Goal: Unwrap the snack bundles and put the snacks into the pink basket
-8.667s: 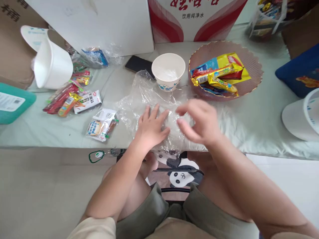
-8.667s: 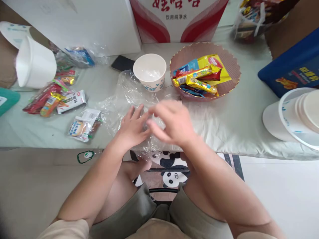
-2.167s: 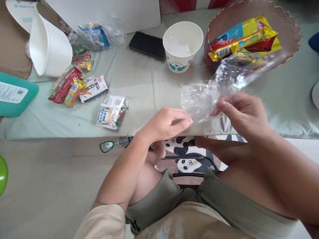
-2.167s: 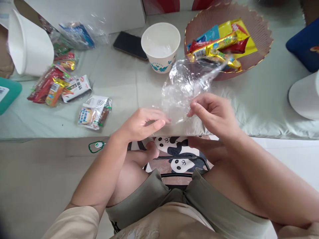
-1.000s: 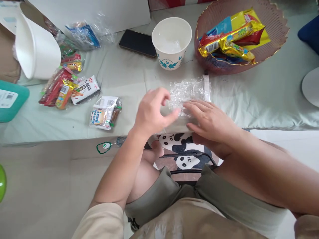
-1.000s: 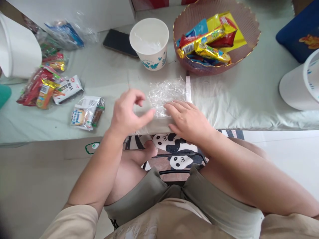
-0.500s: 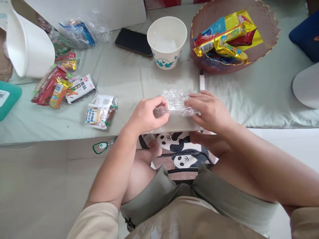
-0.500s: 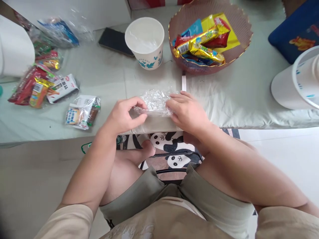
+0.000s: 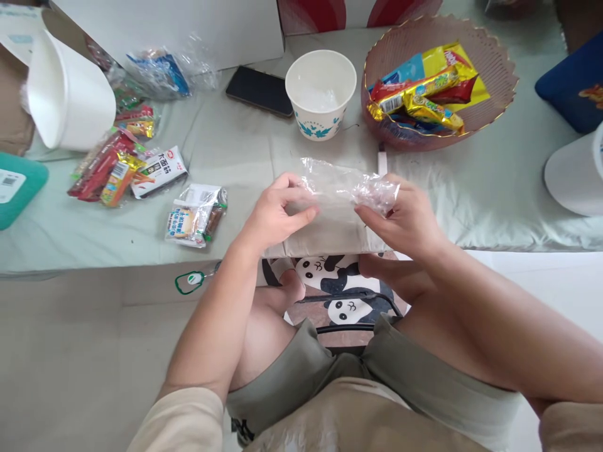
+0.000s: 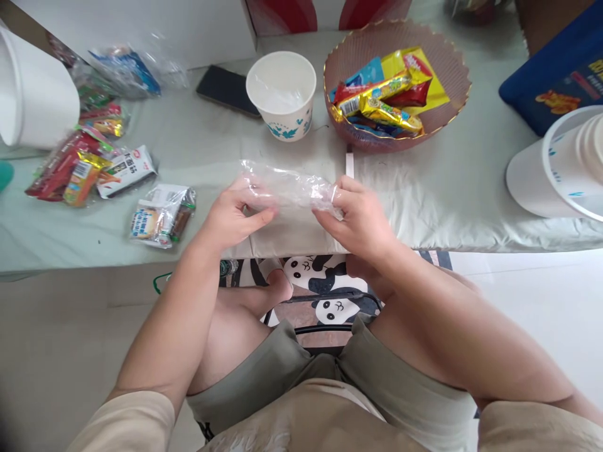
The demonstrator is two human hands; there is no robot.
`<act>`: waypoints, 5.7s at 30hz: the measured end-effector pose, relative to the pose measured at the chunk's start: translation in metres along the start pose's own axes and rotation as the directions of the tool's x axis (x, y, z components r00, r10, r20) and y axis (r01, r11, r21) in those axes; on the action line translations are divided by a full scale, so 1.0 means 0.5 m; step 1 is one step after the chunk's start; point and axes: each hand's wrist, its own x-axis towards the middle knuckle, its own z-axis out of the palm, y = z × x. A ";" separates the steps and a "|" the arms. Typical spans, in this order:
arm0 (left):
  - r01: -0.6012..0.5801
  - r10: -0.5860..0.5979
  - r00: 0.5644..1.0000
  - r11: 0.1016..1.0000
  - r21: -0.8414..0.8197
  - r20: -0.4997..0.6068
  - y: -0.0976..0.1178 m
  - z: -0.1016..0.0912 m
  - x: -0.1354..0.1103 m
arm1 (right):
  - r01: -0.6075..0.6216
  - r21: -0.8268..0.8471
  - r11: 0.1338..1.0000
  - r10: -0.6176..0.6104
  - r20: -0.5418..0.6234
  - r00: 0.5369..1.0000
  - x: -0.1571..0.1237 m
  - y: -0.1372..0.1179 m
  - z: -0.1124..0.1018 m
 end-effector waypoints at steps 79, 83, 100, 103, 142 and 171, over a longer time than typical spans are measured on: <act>0.376 -0.267 0.926 0.713 -0.591 0.267 0.010 0.011 0.011 | -0.466 0.634 0.617 0.244 0.409 0.879 0.028 -0.019 0.024; 0.361 -0.191 0.927 0.685 -0.633 0.321 0.015 0.003 0.008 | -0.503 0.465 0.729 0.138 0.620 0.773 0.031 -0.034 0.016; 0.313 -0.389 0.919 0.630 -0.711 0.060 0.024 0.031 0.020 | -0.657 0.654 0.375 0.584 0.384 0.716 0.052 -0.033 0.016; 0.217 -0.322 0.944 0.767 -0.603 -0.069 0.017 0.034 0.017 | -0.644 0.640 0.419 0.540 0.395 0.744 0.046 -0.036 0.016; 0.206 -0.224 0.971 0.621 -0.757 0.082 0.022 0.061 0.008 | -0.461 0.643 0.612 0.329 0.322 0.887 0.041 -0.041 0.030; 0.020 -0.118 0.978 0.876 -0.482 -0.173 0.012 0.056 0.004 | -0.377 0.671 0.638 0.308 0.226 0.924 0.028 -0.032 0.034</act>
